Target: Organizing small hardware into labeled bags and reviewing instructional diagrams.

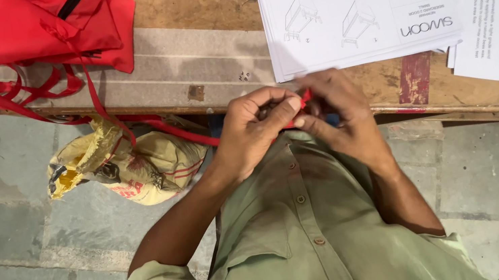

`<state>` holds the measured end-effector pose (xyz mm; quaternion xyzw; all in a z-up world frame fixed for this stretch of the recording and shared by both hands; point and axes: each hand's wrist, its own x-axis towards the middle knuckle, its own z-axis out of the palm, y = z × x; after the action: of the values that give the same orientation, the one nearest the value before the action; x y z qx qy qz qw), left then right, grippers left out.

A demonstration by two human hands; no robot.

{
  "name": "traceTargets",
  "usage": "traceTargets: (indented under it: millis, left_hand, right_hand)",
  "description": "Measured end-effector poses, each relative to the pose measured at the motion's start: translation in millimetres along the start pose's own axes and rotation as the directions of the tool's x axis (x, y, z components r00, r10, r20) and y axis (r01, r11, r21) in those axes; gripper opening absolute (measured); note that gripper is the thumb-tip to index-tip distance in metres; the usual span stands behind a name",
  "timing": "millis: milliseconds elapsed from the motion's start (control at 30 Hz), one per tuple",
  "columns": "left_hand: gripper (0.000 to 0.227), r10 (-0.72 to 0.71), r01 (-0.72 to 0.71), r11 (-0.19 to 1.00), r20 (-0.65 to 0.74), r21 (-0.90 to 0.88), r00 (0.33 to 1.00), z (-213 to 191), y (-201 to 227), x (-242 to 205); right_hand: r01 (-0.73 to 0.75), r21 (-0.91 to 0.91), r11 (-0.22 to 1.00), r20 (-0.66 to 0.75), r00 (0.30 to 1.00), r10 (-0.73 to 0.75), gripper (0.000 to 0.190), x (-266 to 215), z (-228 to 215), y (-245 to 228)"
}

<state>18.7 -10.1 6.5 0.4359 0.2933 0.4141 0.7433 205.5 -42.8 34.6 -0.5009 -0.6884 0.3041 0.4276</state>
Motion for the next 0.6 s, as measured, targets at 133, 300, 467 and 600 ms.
traceTargets:
  millis: [133,300,467,600]
  left_hand:
    - [0.024,0.011,-0.012,0.999,0.029,0.040,1.000,4.2,4.0,-7.0]
    - [0.020,0.167,-0.144,0.850,0.001,0.506,0.986,19.9,39.6,-30.4]
    - [0.014,0.437,-0.351,0.671,0.034,0.653,0.899,23.5,60.4,-33.6]
    - [0.016,0.552,-0.341,0.593,-0.060,0.729,0.832,16.3,60.8,-29.0]
  right_hand:
    - [0.107,-0.077,0.991,-0.018,0.994,-0.109,0.028,-6.1,2.0,13.5]
    - [0.146,-0.244,0.959,-0.022,0.988,-0.156,0.034,5.8,-22.2,-14.8]
    - [0.185,-0.373,0.909,-0.091,0.968,-0.234,0.026,88.0,-67.4,-8.9]
    - [0.366,0.010,0.931,-0.150,0.921,-0.360,0.029,161.2,-94.3,44.7]
